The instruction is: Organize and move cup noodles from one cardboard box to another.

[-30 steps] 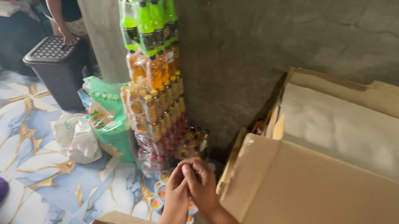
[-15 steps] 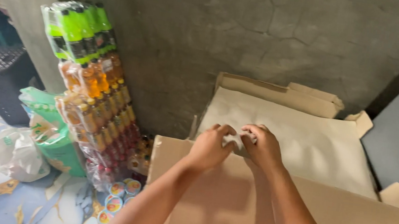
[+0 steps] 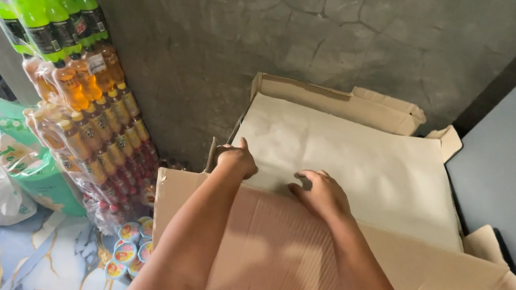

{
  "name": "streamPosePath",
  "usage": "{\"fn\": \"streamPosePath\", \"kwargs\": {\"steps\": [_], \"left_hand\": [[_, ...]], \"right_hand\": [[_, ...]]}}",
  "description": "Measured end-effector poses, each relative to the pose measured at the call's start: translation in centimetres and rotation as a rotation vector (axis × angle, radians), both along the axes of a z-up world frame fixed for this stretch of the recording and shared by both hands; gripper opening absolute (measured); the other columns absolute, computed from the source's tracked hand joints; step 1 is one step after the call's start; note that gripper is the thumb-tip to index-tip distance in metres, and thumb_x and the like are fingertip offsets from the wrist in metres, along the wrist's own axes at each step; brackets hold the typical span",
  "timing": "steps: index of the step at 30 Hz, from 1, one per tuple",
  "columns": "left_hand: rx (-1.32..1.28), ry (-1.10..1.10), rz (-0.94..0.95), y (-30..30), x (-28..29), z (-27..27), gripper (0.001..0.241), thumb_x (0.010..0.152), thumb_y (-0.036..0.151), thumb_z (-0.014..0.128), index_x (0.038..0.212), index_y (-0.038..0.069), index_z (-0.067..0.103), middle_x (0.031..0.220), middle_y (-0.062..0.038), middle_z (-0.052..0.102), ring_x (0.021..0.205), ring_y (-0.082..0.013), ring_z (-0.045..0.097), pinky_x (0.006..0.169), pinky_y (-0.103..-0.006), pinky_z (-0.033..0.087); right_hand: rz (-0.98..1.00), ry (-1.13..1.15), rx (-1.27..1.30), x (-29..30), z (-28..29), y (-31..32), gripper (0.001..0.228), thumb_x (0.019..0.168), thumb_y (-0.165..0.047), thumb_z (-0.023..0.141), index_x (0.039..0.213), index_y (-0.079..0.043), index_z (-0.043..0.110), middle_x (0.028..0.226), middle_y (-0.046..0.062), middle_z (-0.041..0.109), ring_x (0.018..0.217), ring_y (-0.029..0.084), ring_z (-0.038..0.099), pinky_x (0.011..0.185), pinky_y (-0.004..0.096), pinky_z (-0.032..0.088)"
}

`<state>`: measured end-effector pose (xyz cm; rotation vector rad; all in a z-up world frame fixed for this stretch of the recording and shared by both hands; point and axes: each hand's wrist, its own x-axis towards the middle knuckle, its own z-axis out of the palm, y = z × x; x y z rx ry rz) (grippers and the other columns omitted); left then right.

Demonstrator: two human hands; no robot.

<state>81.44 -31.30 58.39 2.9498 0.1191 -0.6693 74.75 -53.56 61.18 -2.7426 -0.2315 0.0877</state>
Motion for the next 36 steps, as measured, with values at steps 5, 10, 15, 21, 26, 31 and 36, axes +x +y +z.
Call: {"fn": "streamPosePath", "kwargs": {"steps": [5, 10, 15, 21, 26, 31, 36], "left_hand": [[-0.117, -0.271, 0.150, 0.8, 3.0, -4.4, 0.071, 0.091, 0.024, 0.057, 0.148, -0.008, 0.029, 0.139, -0.029, 0.056, 0.134, -0.0456, 0.049, 0.106, -0.0443, 0.044], [-0.278, -0.442, 0.351, 1.6, 2.9, -2.9, 0.059, 0.088, 0.017, 0.061, 0.137, -0.007, 0.040, 0.127, -0.039, 0.058, 0.128, -0.0440, 0.054, 0.098, -0.0371, 0.053], [-0.671, -0.574, 0.436, 1.7, -0.6, 4.8, 0.048, 0.089, 0.021, 0.064, 0.136, 0.017, 0.055, 0.119, -0.018, 0.073, 0.116, -0.0379, 0.067, 0.097, -0.0458, 0.053], [-0.915, -0.735, 0.283, 2.0, -1.6, 9.4, 0.043, 0.087, 0.017, 0.071, 0.129, 0.021, 0.063, 0.127, -0.006, 0.069, 0.114, -0.0310, 0.067, 0.092, -0.0421, 0.054], [-1.034, -0.940, 0.128, 2.7, -2.6, 12.2, 0.028, 0.089, 0.007, 0.069, 0.116, 0.013, 0.072, 0.123, -0.008, 0.074, 0.121, -0.0268, 0.067, 0.097, -0.0374, 0.053], [-1.097, -1.123, -0.003, 4.2, -6.7, 16.8, 0.022, 0.095, 0.003, 0.066, 0.113, 0.011, 0.075, 0.118, -0.007, 0.076, 0.114, -0.0212, 0.074, 0.097, -0.0319, 0.056], [-1.022, -1.516, -0.255, 9.0, -13.4, 19.7, 0.023, 0.103, -0.002, 0.064, 0.122, 0.006, 0.074, 0.104, -0.006, 0.068, 0.098, -0.0172, 0.067, 0.092, -0.0264, 0.054]], "right_hand": [[-0.001, -0.093, 0.031, 0.3, -0.2, -0.2, 0.048, 0.085, -0.051, 0.071, 0.124, -0.023, 0.071, 0.128, 0.005, 0.067, 0.119, 0.026, 0.063, 0.099, 0.038, 0.051], [-0.008, -0.104, 0.029, 0.5, 0.0, -0.1, 0.047, 0.085, -0.049, 0.073, 0.124, -0.022, 0.071, 0.129, 0.006, 0.067, 0.119, 0.028, 0.063, 0.099, 0.039, 0.051], [-0.029, -0.237, 0.061, -0.4, 1.0, 0.2, 0.064, 0.084, -0.047, 0.076, 0.138, -0.017, 0.062, 0.131, 0.014, 0.063, 0.120, 0.035, 0.059, 0.098, 0.046, 0.050], [-0.042, -0.461, 0.104, -0.8, 0.7, 0.1, 0.086, 0.075, -0.052, 0.083, 0.145, -0.011, 0.056, 0.139, 0.018, 0.054, 0.127, 0.039, 0.052, 0.101, 0.049, 0.050], [0.110, -0.724, 0.150, -1.9, 1.0, 0.0, 0.103, 0.067, -0.060, 0.085, 0.147, -0.004, 0.051, 0.146, 0.026, 0.046, 0.134, 0.044, 0.044, 0.107, 0.056, 0.045], [0.183, -0.873, 0.124, -2.5, 0.4, -0.7, 0.109, 0.064, -0.060, 0.084, 0.147, 0.001, 0.049, 0.150, 0.034, 0.039, 0.139, 0.048, 0.039, 0.106, 0.062, 0.040], [-0.100, -0.848, 0.150, 1.1, -3.9, -3.7, 0.052, 0.113, -0.032, 0.066, 0.157, -0.008, 0.054, 0.161, 0.024, 0.038, 0.150, 0.039, 0.043, 0.123, 0.050, 0.039]]}}
